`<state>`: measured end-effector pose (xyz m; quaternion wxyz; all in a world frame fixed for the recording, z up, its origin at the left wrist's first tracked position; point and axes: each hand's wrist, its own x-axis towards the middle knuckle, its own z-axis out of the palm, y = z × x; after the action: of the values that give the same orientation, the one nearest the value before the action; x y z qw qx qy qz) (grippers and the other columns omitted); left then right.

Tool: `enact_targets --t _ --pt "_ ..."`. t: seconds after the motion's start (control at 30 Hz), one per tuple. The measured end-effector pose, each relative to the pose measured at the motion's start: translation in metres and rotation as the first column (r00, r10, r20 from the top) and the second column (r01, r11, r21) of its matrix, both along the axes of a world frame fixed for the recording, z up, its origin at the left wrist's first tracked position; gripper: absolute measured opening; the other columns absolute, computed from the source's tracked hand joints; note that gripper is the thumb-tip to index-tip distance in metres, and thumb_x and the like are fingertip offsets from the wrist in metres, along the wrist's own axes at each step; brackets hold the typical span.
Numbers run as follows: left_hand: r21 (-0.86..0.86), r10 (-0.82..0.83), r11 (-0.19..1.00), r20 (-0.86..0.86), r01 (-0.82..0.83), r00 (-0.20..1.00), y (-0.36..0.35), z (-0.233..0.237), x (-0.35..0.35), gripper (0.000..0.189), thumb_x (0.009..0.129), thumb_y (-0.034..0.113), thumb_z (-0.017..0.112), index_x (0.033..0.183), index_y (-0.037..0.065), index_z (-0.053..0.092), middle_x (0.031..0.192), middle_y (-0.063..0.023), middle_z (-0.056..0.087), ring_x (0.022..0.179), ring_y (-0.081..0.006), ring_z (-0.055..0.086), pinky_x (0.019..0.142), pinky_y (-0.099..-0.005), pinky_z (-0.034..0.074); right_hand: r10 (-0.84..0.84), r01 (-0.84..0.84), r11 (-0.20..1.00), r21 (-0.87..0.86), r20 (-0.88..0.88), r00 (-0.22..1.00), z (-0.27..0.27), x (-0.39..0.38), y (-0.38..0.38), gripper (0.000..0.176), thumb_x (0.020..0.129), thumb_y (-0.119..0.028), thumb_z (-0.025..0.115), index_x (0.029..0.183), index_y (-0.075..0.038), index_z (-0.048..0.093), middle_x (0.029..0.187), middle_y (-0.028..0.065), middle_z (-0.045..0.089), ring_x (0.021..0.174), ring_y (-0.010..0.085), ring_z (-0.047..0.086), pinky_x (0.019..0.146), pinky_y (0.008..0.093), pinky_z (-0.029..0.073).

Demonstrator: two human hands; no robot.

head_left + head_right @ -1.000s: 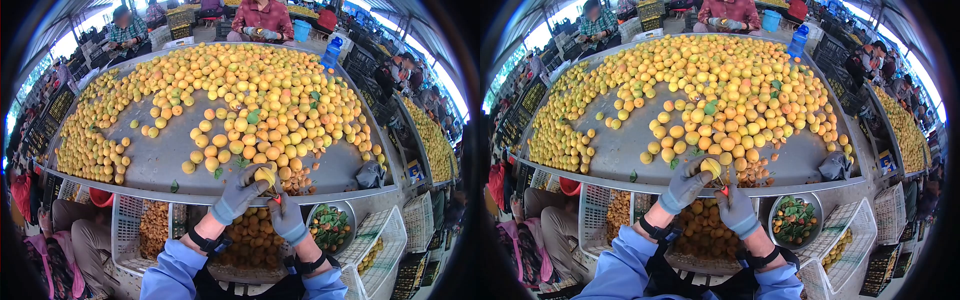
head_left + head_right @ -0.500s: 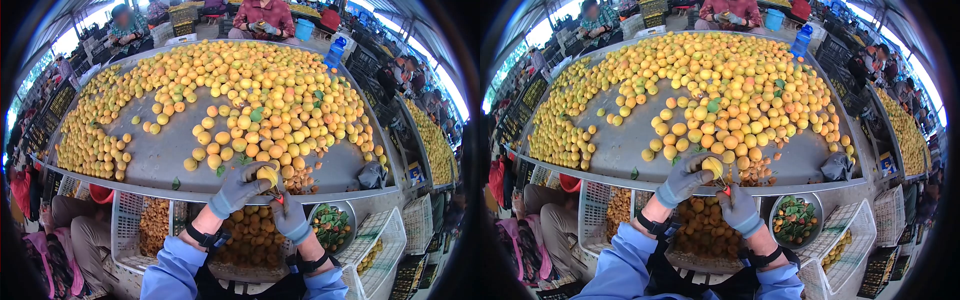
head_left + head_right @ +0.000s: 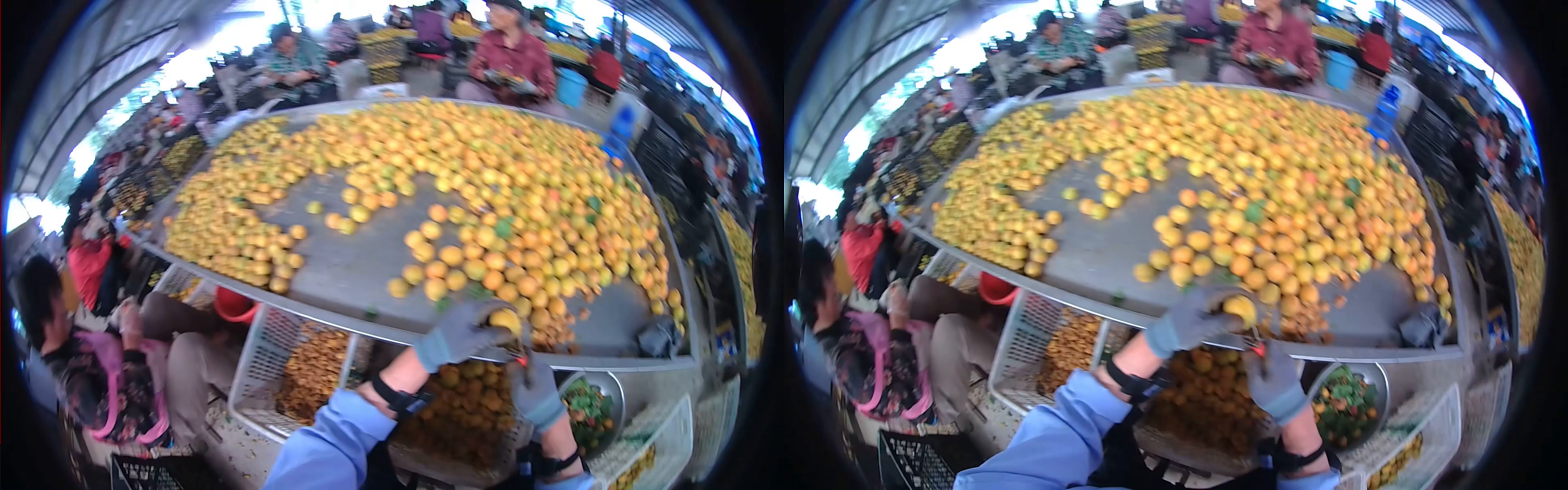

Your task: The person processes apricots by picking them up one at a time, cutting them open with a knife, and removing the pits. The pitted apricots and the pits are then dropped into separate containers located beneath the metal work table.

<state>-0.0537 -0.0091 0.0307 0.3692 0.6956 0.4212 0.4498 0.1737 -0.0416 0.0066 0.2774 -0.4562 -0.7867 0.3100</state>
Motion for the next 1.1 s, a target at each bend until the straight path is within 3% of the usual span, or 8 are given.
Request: enact_targets --t 0.07,0.13,0.33,0.63,0.7,0.73,0.83,1.1 --pt "0.008 0.004 1.0 -0.006 -0.004 1.0 -0.008 0.004 -0.005 0.045 0.085 0.021 0.078 0.121 -0.002 0.064 0.105 -0.0138 0.071 0.097 -0.0214 0.068 0.086 -0.0349 0.053 0.034 -0.027 0.995 0.094 -0.073 0.997 0.004 -0.002 -0.007 0.016 0.095 -0.016 0.061 0.097 -0.001 0.06 0.073 0.0221 0.062 0.069 0.0441 0.062 0.059 0.0476 0.045" --pt "-0.204 -0.074 0.97 0.285 0.136 0.956 -0.027 0.016 -0.002 0.043 0.086 0.018 0.076 0.122 -0.003 0.063 0.104 -0.0103 0.071 0.095 -0.0151 0.064 0.086 -0.0316 0.052 0.032 -0.027 0.998 0.048 -0.114 0.993 0.026 -0.014 -0.026 0.016 0.095 -0.016 0.06 0.096 0.001 0.059 0.07 0.0216 0.062 0.067 0.0434 0.062 0.058 0.0462 0.045" --pt "-0.249 -0.099 0.955 0.251 0.163 0.963 -0.083 0.038 -0.019 0.038 0.089 0.015 0.072 0.12 -0.004 0.063 0.103 -0.0058 0.069 0.096 -0.0108 0.059 0.087 -0.029 0.05 -0.025 0.0 0.979 -0.206 -0.116 0.993 0.054 -0.027 -0.084 0.021 0.096 -0.017 0.059 0.094 0.004 0.058 0.063 0.0239 0.059 0.06 0.0407 0.064 0.053 0.0435 0.044" --pt "-0.144 -0.06 0.983 0.334 0.114 0.941 -0.156 0.05 -0.039 0.043 0.089 0.022 0.073 0.122 -0.003 0.062 0.108 -0.0089 0.067 0.1 -0.0149 0.06 0.092 -0.0308 0.048 0.117 -0.113 0.988 0.104 -0.036 0.992 0.067 -0.04 -0.144 0.022 0.096 -0.021 0.061 0.091 0.001 0.057 0.062 0.0206 0.059 0.06 0.0381 0.063 0.052 0.0441 0.042" --pt "-0.067 -0.021 0.997 0.123 0.03 0.992 -0.173 0.057 -0.047 0.044 0.088 0.02 0.073 0.124 -0.004 0.062 0.108 -0.0084 0.068 0.099 -0.0149 0.06 0.091 -0.0312 0.049 -0.042 -0.002 0.95 -0.312 -0.134 0.99 0.055 -0.04 -0.151 0.024 0.094 -0.022 0.065 0.087 0.0 0.058 0.064 0.022 0.06 0.06 0.0403 0.062 0.052 0.0452 0.043" --pt "-0.053 0.021 0.998 0.118 -0.015 0.993 -0.18 0.056 -0.051 0.044 0.088 0.02 0.073 0.124 -0.004 0.062 0.108 -0.0084 0.068 0.099 -0.0149 0.06 0.091 -0.0312 0.049 0.145 -0.169 0.974 0.15 0.161 0.976 0.034 -0.023 -0.145 0.035 0.1 -0.031 0.059 0.105 0.003 0.066 0.094 0.0285 0.068 0.088 0.0342 0.066 0.079 0.0507 0.049" --pt "-0.052 0.059 0.997 0.075 -0.055 0.995 -0.2 0.057 -0.057 0.044 0.088 0.017 0.073 0.125 -0.003 0.061 0.106 -0.0067 0.068 0.097 -0.0132 0.061 0.087 -0.0299 0.05 0.196 -0.296 0.84 0.454 0.255 0.947 0.048 -0.029 -0.152 0.036 0.099 -0.031 0.058 0.104 0.004 0.066 0.086 0.0272 0.066 0.082 0.0439 0.062 0.072 0.0501 0.049" --pt "-0.224 -0.067 0.958 0.435 0.18 0.898 -0.241 0.077 -0.062 0.04 0.088 0.013 0.073 0.122 -0.003 0.061 0.098 -0.0033 0.067 0.085 -0.0107 0.062 0.076 -0.0282 0.052 0.212 -0.371 0.826 0.425 0.376 0.902 0.061 -0.023 -0.167 0.028 0.1 -0.023 0.054 0.111 0.0 0.066 0.091 0.0252 0.066 0.084 0.0422 0.062 0.075 0.048 0.051"
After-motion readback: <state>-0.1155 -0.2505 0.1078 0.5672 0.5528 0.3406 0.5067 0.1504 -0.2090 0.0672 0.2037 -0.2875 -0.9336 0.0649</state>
